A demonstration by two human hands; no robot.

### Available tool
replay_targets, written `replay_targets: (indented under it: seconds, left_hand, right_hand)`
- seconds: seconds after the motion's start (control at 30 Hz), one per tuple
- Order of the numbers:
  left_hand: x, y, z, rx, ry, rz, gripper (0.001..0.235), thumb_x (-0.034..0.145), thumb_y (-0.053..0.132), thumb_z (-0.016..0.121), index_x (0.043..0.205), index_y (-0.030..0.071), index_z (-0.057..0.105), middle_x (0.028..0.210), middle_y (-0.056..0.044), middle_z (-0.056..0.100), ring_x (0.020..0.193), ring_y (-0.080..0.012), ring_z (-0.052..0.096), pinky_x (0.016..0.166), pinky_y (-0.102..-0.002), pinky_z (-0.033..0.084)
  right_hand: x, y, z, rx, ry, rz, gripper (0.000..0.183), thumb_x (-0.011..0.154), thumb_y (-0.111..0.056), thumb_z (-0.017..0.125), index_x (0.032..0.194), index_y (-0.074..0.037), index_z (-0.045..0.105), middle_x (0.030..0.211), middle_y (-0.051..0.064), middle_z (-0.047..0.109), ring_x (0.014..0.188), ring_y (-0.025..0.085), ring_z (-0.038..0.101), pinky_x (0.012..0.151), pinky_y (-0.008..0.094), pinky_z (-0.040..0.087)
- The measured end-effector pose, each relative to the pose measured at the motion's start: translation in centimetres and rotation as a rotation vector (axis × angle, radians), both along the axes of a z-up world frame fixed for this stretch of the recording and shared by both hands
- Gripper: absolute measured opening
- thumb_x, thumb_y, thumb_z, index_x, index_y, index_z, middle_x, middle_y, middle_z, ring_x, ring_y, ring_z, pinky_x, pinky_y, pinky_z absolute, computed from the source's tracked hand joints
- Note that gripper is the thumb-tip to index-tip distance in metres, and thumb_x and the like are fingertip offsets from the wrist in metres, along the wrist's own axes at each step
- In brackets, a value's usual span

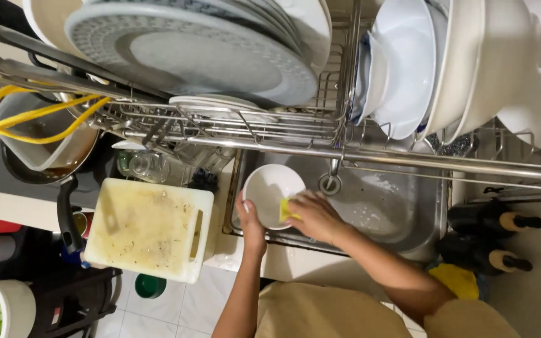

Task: Washing and scrubbing a plastic container in a kitchen sink using a sponge and water.

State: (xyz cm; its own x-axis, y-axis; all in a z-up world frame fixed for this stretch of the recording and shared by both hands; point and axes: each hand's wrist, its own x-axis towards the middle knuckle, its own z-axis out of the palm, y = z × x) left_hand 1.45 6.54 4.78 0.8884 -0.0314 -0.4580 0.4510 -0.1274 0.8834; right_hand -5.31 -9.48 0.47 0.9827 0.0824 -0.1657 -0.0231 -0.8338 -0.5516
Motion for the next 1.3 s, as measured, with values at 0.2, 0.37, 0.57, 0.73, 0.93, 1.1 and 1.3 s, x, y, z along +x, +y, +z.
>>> replay_targets:
  seconds: [0.2,0.37,0.57,0.73,0.93,1.1,1.3]
  left_hand:
    - [1.4,1.1,-1.6,-0.314,0.318,0.14,0.056,0.109,0.035,0.044,0.162,0.03,0.026,0.156,-0.028,0.038,0.137,-0.0495,0.046,0.099,-0.071,0.045]
    - [1.6,3.9,-7.3,-0.207,0.357,0.016,0.07,0.099,0.019,0.066,0.161,0.019,0.033,0.15,-0.031,0.046,0.126,-0.0514,0.057,0.087,-0.069,0.052]
    - [0.9,1.6,-3.6,-0.101,0.127,-0.053,0.066,0.089,0.012,0.077,0.147,0.004,0.045,0.132,-0.032,0.057,0.116,-0.0397,0.059,0.1,-0.057,0.049]
    - [-0.5,-0.1,-8.3,0.209,-0.126,-0.079,0.047,0.096,0.024,0.072,0.138,0.012,0.056,0.124,-0.026,0.066,0.125,-0.0432,0.06,0.11,-0.053,0.044]
    - [-0.9,-1.5,-15.7,0.285,-0.31,0.022,0.062,0.096,0.025,0.077,0.14,-0.01,0.051,0.135,-0.031,0.052,0.136,-0.0445,0.047,0.12,-0.051,0.029]
    - [1.3,-4.2,-10.3,0.363,-0.531,-0.06,0.021,0.101,0.003,0.062,0.122,0.005,0.066,0.112,-0.02,0.074,0.116,-0.0381,0.067,0.1,-0.048,0.053]
    - [1.2,-3.8,-18.8,0.344,-0.22,-0.172,0.029,0.1,0.006,0.061,0.128,0.003,0.061,0.125,-0.026,0.069,0.123,-0.0424,0.062,0.103,-0.053,0.052]
  right_hand:
    - [0.3,1.6,-8.9,0.47,-0.778,-0.432,0.014,0.101,-0.004,0.048,0.113,-0.003,0.041,0.122,0.019,0.04,0.122,0.045,0.04,0.112,0.052,0.032]
    - [4.8,-0.2,-3.4,1.248,-0.121,-0.526,0.058,0.104,-0.048,0.037,0.147,-0.01,0.038,0.145,0.015,0.031,0.139,0.033,0.033,0.119,0.049,0.028]
    - [5.5,0.2,-0.3,1.786,0.583,-0.924,0.061,0.088,-0.063,0.071,0.129,-0.017,0.07,0.13,0.018,0.066,0.122,0.034,0.064,0.11,0.047,0.045]
    - [3.5,0.8,2.1,1.941,0.604,-1.035,0.063,0.091,-0.07,0.063,0.116,-0.014,0.077,0.116,0.014,0.077,0.108,0.031,0.072,0.097,0.043,0.056]
    - [-0.9,0.8,1.8,2.0,0.593,-1.17,0.066,0.092,-0.074,0.056,0.109,-0.013,0.075,0.102,0.012,0.075,0.096,0.028,0.07,0.081,0.039,0.059]
    - [-4.9,-1.9,-2.0,1.576,0.063,-1.09,0.017,0.1,-0.035,0.065,0.105,-0.02,0.06,0.092,0.002,0.07,0.073,0.021,0.07,0.049,0.034,0.056]
    - [-11.0,-12.8,-14.0,0.414,-0.443,-1.125,0.035,0.083,-0.001,0.077,0.117,-0.002,0.067,0.11,0.027,0.068,0.117,0.041,0.063,0.103,0.051,0.049]
